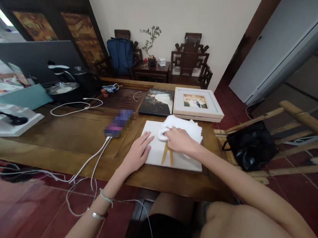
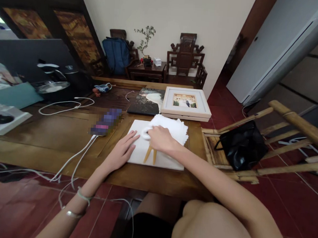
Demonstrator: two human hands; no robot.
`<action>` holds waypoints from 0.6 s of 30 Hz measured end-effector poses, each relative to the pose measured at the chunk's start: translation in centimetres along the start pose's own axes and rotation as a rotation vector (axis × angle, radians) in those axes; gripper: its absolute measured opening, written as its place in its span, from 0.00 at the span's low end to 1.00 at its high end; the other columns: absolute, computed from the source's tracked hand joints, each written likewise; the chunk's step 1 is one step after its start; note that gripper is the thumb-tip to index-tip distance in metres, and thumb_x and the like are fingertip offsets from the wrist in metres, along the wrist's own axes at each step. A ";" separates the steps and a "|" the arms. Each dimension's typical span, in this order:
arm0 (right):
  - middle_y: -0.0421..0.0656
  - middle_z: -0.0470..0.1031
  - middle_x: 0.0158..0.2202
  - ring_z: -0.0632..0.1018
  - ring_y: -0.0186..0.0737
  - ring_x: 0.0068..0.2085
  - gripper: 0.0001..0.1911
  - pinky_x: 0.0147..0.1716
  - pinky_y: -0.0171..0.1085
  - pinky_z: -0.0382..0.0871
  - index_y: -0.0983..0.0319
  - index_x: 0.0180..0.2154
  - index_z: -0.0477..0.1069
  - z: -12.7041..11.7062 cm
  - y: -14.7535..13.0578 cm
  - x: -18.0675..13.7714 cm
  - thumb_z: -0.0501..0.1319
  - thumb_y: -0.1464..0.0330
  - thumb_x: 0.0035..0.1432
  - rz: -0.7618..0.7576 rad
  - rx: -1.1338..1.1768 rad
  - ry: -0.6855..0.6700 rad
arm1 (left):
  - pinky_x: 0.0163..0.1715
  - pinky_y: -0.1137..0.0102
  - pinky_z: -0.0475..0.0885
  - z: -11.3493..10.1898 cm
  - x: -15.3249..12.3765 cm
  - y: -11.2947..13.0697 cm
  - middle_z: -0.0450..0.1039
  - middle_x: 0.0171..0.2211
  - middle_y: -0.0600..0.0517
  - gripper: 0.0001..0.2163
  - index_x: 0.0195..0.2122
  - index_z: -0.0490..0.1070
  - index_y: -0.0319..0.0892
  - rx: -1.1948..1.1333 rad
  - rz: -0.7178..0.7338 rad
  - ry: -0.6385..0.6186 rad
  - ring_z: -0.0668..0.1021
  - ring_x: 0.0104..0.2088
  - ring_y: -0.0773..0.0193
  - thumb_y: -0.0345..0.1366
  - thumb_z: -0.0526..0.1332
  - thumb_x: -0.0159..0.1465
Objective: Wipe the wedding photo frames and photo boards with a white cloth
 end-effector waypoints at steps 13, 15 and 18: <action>0.58 0.72 0.48 0.69 0.60 0.51 0.19 0.42 0.55 0.68 0.66 0.43 0.74 1.6 1.7 1.5 0.51 0.79 0.52 0.156 0.052 -0.015 | 0.62 0.53 0.56 0.1 0.0 -0.3 0.56 0.64 0.41 0.20 0.60 0.60 0.39 -0.017 -0.006 -0.004 0.56 0.65 0.54 0.37 0.48 0.68; 0.60 0.69 0.52 0.69 0.63 0.52 0.21 0.41 0.56 0.69 0.66 0.43 0.74 2.2 3.9 -0.4 0.51 0.80 0.51 0.251 0.028 -0.023 | 0.62 0.53 0.55 0.2 0.0 -0.2 0.56 0.64 0.41 0.20 0.60 0.60 0.38 -0.009 -0.007 -0.004 0.56 0.65 0.54 0.36 0.48 0.68; 0.56 0.58 0.63 0.60 0.66 0.60 0.24 0.46 0.60 0.66 0.66 0.45 0.74 3.1 5.8 -3.7 0.50 0.82 0.49 0.266 -0.008 -0.033 | 0.62 0.52 0.56 0.2 0.0 -0.1 0.56 0.63 0.40 0.20 0.60 0.60 0.36 0.001 -0.004 0.000 0.56 0.65 0.54 0.36 0.48 0.68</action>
Point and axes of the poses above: each hand's wrist, its own x-axis towards the middle knuckle, its own z-axis out of the palm, y = z × x, the point moved 8 cm from there along x, towards the middle knuckle
